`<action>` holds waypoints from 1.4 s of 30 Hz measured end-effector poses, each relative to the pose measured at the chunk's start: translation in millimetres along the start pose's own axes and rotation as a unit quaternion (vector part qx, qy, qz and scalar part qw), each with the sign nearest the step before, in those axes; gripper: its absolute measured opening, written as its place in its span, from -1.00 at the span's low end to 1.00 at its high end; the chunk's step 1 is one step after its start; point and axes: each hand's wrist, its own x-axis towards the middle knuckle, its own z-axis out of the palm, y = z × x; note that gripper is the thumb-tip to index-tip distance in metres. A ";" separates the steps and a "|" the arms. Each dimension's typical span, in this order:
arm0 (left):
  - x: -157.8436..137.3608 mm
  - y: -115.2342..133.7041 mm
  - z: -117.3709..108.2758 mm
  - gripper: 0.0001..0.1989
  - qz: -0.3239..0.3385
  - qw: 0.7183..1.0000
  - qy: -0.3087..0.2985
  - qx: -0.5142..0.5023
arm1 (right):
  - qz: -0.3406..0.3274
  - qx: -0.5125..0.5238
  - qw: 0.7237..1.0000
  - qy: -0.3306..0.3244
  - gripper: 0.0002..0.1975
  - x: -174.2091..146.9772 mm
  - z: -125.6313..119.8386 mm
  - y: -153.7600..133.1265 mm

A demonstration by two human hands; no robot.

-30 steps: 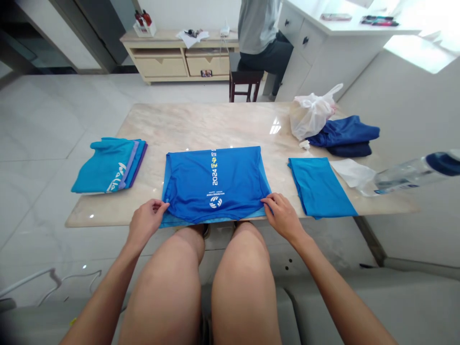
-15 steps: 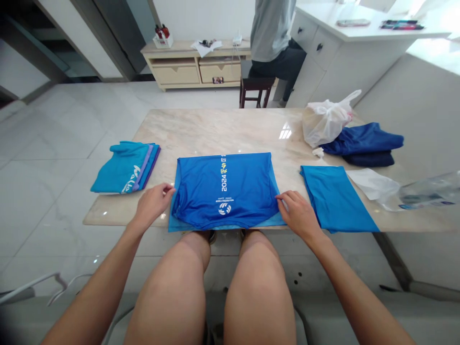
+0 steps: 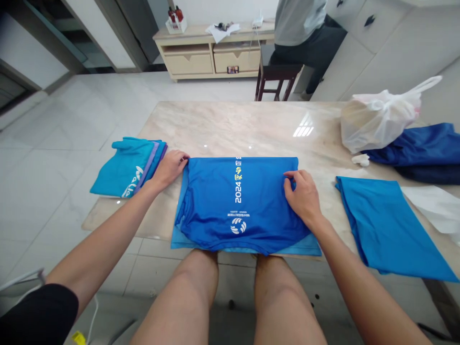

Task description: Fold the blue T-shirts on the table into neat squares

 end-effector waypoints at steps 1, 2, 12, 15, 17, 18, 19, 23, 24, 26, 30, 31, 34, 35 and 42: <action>-2.6 -0.8 -0.9 -0.75 0.012 1.000 0.000 0.015 | -0.009 -0.013 1.000 -0.002 -0.79 -2.6 1.1 -1.4; -4.7 -1.5 -1.8 -0.74 0.023 0.999 -0.002 0.031 | -0.017 -0.024 1.000 -0.004 -0.79 -4.9 1.7 -2.4; -11.7 -12.1 -5.8 -0.68 0.038 0.996 -0.010 0.082 | -0.039 -0.061 0.997 -0.007 -0.79 -7.6 3.2 -7.1; -14.4 -12.6 -6.9 -0.68 0.012 0.998 0.010 0.063 | -0.038 -0.058 0.998 -0.001 -0.80 -7.4 3.6 -7.3; -14.9 -12.2 -8.4 -0.71 0.016 0.999 0.009 0.038 | -0.036 -0.056 0.998 0.000 -0.81 -7.3 3.8 -7.5; -14.6 -11.8 -9.3 -0.74 0.026 0.999 0.004 0.025 | -0.036 -0.055 0.998 -0.001 -0.81 -7.2 3.9 -7.5; -13.9 -11.4 -10.2 -0.77 0.036 0.999 -0.002 0.015 | -0.035 -0.055 0.998 -0.001 -0.81 -7.2 3.9 -7.5; -9.5 -10.2 -13.6 -0.79 0.043 0.999 0.003 0.017 | -0.034 -0.055 0.998 0.000 -0.82 -7.1 4.1 -7.1; -8.4 -10.1 -14.0 -0.79 0.041 0.999 0.007 0.022 | -0.033 -0.054 0.998 0.000 -0.81 -7.2 4.1 -6.9; -6.6 -10.1 -14.1 -0.77 0.045 0.999 0.008 0.027 | -0.030 -0.051 0.998 -0.002 -0.81 -7.2 4.3 -6.6; -5.4 -10.7 -12.6 -0.75 0.065 0.997 -0.004 0.040 | -0.024 -0.048 0.999 -0.006 -0.80 -7.1 4.5 -6.5; -5.6 -10.9 -12.3 -0.73 0.067 0.996 -0.008 0.050 | -0.023 -0.048 0.999 -0.007 -0.80 -7.1 4.5 -6.6; -6.6 -11.1 -12.2 -0.69 0.076 0.993 -0.022 0.088 | -0.024 -0.051 0.998 -0.007 -0.81 -6.9 4.4 -7.1; -6.7 -11.3 -12.4 -0.68 0.079 0.992 -0.025 0.094 | -0.025 -0.052 0.998 -0.006 -0.81 -6.9 4.4 -7.2; -4.0 -16.6 -9.9 -0.72 0.054 0.996 -0.007 0.068 | -0.022 -0.046 0.999 -0.009 -0.82 -6.7 4.5 -5.5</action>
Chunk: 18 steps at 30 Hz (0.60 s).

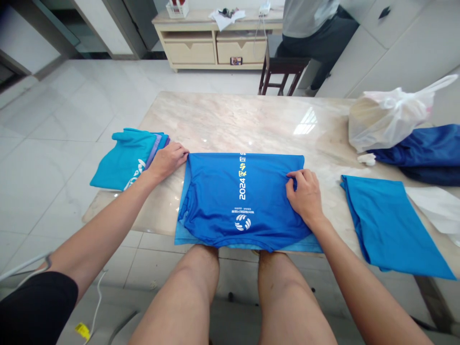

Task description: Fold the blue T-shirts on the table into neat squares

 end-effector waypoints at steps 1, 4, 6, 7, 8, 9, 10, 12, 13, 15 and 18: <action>0.1 -0.9 1.1 -0.73 -0.011 1.000 0.004 -0.010 | 0.000 0.001 1.000 -0.001 -0.82 0.1 0.1 0.4; -0.9 -2.5 4.3 -0.77 -0.056 0.996 0.019 -0.073 | 0.001 -0.001 1.000 -0.001 -0.82 0.5 0.5 0.9; -2.0 -2.6 5.1 -0.77 -0.089 0.988 0.029 -0.124 | 0.002 -0.004 1.000 0.001 -0.82 0.7 0.7 0.6; -2.4 -2.4 4.8 -0.77 -0.104 0.983 0.034 -0.144 | 0.002 -0.005 1.000 0.002 -0.82 0.7 0.7 0.3; -2.6 -1.9 4.1 -0.76 -0.116 0.980 0.038 -0.158 | 0.002 -0.005 1.000 0.003 -0.82 0.6 0.6 -0.1; -2.5 -1.2 2.9 -0.76 -0.127 0.977 0.039 -0.167 | 0.003 -0.005 1.000 0.004 -0.82 0.5 0.5 -0.6; -2.3 0.1 1.5 -0.77 -0.138 0.974 0.040 -0.173 | 0.004 -0.004 1.000 0.004 -0.82 0.2 0.5 -1.1; -1.3 4.6 -1.7 -0.77 -0.171 0.969 0.049 -0.174 | 0.007 0.003 1.000 0.003 -0.82 -0.3 0.8 -1.7; -0.8 8.0 -3.0 -0.76 -0.196 0.964 0.061 -0.168 | 0.009 0.008 1.000 0.003 -0.83 -0.4 1.1 -1.6; 0.4 16.4 -4.2 -0.75 -0.262 0.950 0.083 -0.149 | 0.012 0.024 1.000 0.004 -0.83 0.0 2.1 0.1; 3.3 27.7 -2.8 -0.63 -0.343 0.927 0.058 -0.138 | 0.048 0.065 0.997 0.019 -0.82 3.7 2.4 7.9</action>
